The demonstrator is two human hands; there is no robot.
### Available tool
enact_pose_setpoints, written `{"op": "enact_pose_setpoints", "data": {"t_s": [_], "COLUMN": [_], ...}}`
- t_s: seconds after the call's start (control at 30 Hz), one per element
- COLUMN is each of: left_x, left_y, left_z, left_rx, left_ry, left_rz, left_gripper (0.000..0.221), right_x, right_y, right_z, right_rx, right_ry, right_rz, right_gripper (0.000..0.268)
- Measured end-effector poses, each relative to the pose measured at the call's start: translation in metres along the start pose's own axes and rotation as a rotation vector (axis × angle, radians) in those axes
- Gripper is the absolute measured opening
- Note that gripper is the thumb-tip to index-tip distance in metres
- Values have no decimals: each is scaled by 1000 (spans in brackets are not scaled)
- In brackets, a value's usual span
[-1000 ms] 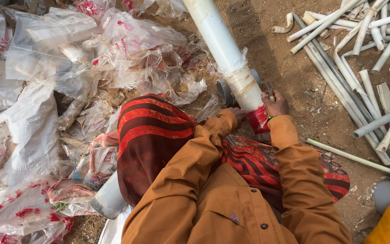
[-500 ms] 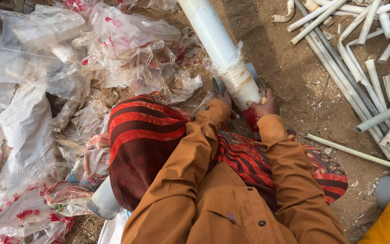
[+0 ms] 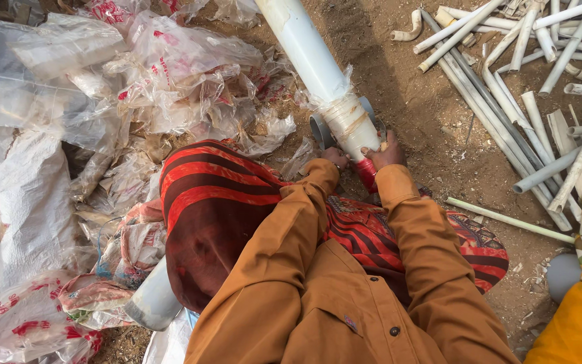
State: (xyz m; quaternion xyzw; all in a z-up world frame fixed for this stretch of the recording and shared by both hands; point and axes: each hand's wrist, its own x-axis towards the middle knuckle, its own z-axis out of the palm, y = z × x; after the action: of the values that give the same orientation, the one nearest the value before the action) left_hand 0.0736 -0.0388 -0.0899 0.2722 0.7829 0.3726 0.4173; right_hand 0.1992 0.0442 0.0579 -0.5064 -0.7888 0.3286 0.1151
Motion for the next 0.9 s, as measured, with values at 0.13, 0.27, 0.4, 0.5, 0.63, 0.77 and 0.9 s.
{"op": "enact_pose_setpoints", "data": {"t_s": [0.13,0.27,0.4,0.5,0.63,0.77,0.9], "left_x": [-3,-17,-52,-74,-80,-54,-28], "left_y": [15,25,11,9,29,62,90], "left_z": [0,4,-12,-43,-85,-128,-160], "left_rx": [158,153,321,350,327,366,421], "left_ry": [65,84,29,74,223,404,469], "left_rz": [-287,-326,-240,-93,58,110,129], "left_gripper": [42,56,47,41,33,27,24], "right_x": [-1,5,-2,-1,-1,-3,1], "right_y": [7,12,16,12,13,11,-28], "right_z": [11,10,14,13,3,-21,-50], "right_rx": [34,38,-58,-113,-82,21,-18], "right_ry": [-17,55,120,158,197,11,-61], "right_rz": [74,17,38,36,64,151,-45], "right_gripper": [63,64,66,72,59,47,38]}}
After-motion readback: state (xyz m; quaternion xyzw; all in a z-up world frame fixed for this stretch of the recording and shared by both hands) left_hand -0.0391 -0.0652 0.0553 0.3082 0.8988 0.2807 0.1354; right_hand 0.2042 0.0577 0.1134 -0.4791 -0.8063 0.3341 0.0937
